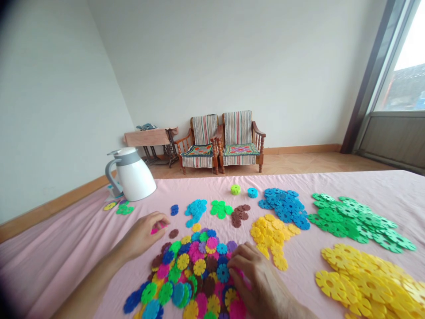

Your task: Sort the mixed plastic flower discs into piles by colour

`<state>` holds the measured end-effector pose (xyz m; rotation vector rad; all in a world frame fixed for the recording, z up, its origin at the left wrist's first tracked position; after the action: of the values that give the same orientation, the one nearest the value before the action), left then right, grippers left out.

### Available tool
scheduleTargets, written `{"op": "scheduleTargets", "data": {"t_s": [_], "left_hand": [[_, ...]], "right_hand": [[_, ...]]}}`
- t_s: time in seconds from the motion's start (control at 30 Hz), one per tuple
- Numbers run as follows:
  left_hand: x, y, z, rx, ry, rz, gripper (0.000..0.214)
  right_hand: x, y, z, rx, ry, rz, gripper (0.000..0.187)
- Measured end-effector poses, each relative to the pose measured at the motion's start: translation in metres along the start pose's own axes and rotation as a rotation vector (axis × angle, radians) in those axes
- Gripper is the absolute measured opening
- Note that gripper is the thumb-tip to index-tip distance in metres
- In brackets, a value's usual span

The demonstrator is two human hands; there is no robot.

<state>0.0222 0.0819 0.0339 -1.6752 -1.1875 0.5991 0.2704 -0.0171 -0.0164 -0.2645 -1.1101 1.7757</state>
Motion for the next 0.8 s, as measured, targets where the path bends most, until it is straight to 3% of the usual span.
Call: {"op": "scheduleTargets", "data": {"t_s": [0.13, 0.37, 0.8], "left_hand": [[-0.003, 0.027, -0.04, -0.108, 0.139, 0.138, 0.014], [-0.016, 0.059, -0.088, -0.113, 0.298, 0.209, 0.02], [-0.014, 0.069, -0.086, -0.125, 0.335, 0.056, 0.012]], "right_hand": [[0.001, -0.001, 0.014, -0.06, -0.058, 0.03, 0.02], [0.009, 0.015, 0.046, -0.231, -0.236, 0.106, 0.03], [0.007, 0.017, 0.05, -0.221, -0.229, -0.024, 0.02]]}}
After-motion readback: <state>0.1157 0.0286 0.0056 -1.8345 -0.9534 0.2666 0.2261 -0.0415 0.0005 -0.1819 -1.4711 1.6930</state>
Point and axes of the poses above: each hand's wrist, its own x-axis towards the middle knuckle, its own y-axis out of the palm, z = x × y, the point moved 8 cm from there along x, towards the middle knuckle, and after that the axes turned 7 degrees about z, right-handed, at the moved point
